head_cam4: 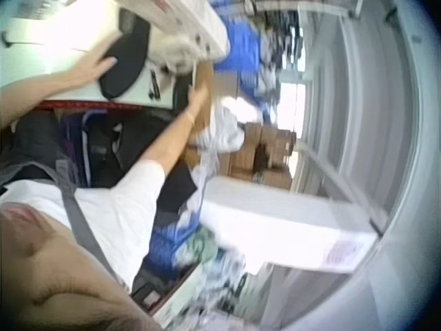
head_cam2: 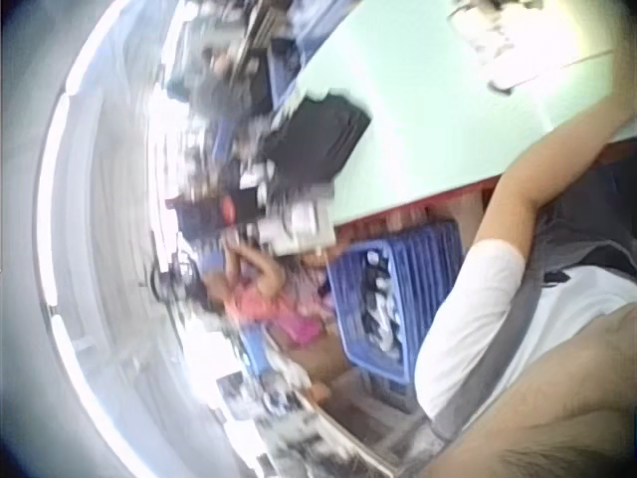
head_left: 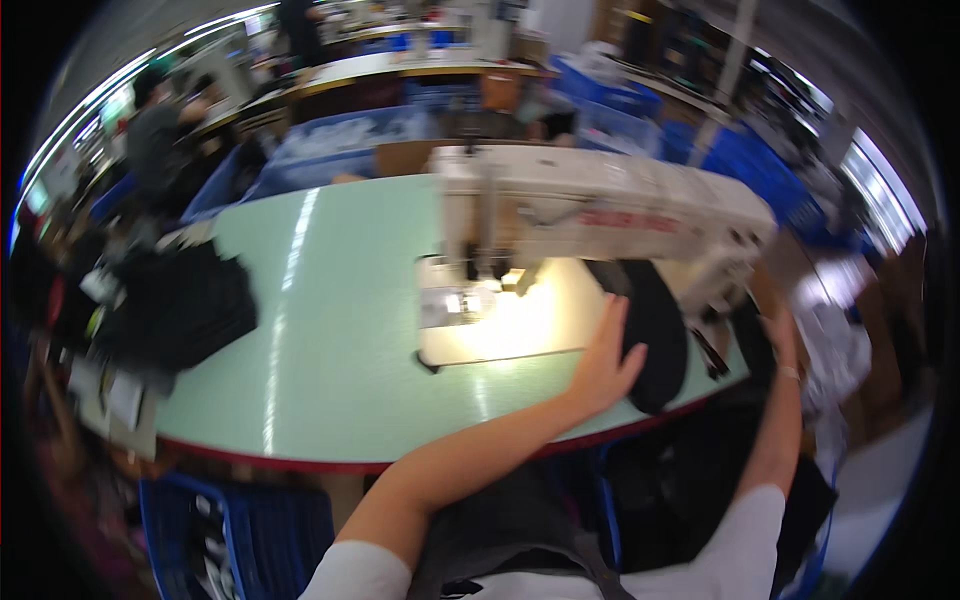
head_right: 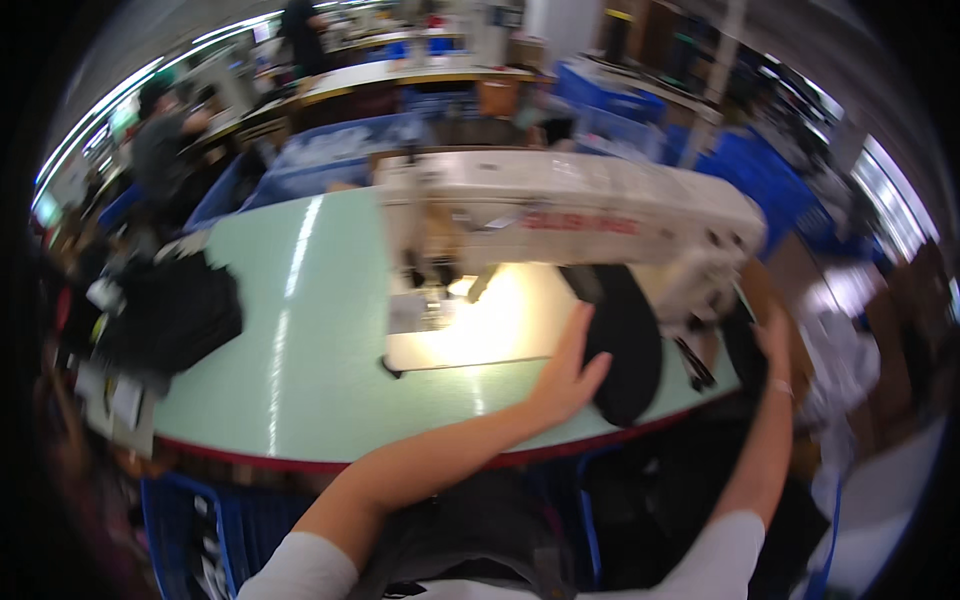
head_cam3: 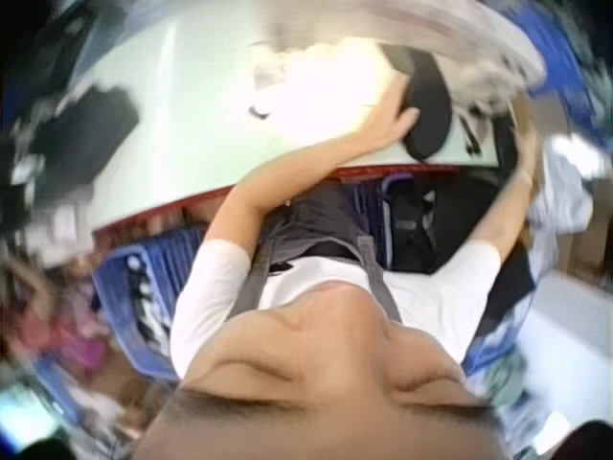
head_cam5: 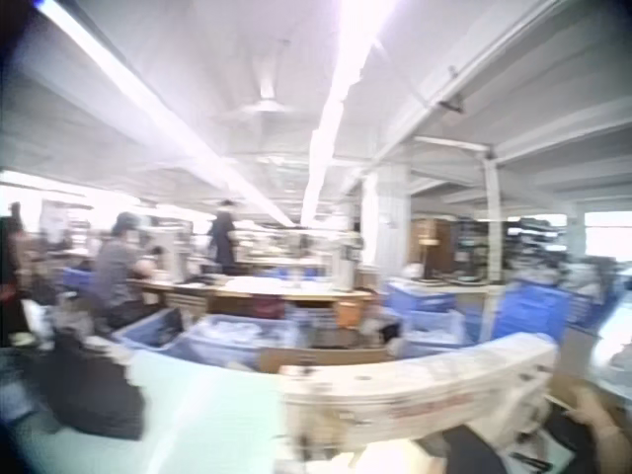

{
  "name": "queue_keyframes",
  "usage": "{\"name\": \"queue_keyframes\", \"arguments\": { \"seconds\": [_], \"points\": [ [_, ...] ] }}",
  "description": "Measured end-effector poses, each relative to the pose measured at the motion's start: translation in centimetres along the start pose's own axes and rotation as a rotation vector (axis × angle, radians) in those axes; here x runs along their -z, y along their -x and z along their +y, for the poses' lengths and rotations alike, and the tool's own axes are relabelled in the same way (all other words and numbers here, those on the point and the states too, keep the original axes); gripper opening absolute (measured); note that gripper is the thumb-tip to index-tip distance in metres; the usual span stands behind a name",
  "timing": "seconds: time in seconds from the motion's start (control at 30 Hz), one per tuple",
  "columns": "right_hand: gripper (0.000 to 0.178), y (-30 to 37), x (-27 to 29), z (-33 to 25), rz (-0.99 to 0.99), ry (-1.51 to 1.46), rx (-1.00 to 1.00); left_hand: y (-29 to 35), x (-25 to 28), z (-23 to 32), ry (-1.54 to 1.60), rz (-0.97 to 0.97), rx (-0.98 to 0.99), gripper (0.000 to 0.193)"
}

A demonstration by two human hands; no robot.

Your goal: The person stitches fabric pieces together using a sewing machine, cuts the thread with snips, and turns the sewn fabric inside out by hand.

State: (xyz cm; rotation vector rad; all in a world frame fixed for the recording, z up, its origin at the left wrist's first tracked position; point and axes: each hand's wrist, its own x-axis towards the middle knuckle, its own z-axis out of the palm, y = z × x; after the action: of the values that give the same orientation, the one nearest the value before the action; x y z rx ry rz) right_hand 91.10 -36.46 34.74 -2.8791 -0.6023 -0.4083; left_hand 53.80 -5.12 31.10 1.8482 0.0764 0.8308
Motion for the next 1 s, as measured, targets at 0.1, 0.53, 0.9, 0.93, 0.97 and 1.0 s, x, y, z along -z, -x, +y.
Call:
{"name": "queue_keyframes", "arguments": {
  "seconds": [0.1,0.53,0.9,0.93,0.97,1.0],
  "points": [
    [0.033,0.0,2.3,-2.9,0.707,-0.374,-0.2,-0.9,1.2,1.4,0.088,0.266,-0.16,0.059],
    [0.027,16.3,7.8,-27.5,0.503,-0.398,1.203,13.0,41.6,8.2,-1.233,0.223,-0.158,0.038],
    [0.034,15.4,5.9,-31.3,-0.041,-0.119,0.625,12.2,63.2,13.9,-1.625,-0.272,0.673,0.033],
    [0.035,15.2,5.8,-31.1,-0.028,-0.102,0.594,12.1,63.7,13.3,-1.612,-0.299,0.694,0.033],
    [0.039,14.8,5.8,-31.0,-0.076,-0.087,0.508,12.1,64.2,13.0,-1.637,-0.233,0.64,0.029],
    [0.039,14.4,5.8,-30.9,-0.078,-0.075,0.498,12.2,64.5,12.7,-1.67,-0.156,0.585,0.027]
  ]
}}
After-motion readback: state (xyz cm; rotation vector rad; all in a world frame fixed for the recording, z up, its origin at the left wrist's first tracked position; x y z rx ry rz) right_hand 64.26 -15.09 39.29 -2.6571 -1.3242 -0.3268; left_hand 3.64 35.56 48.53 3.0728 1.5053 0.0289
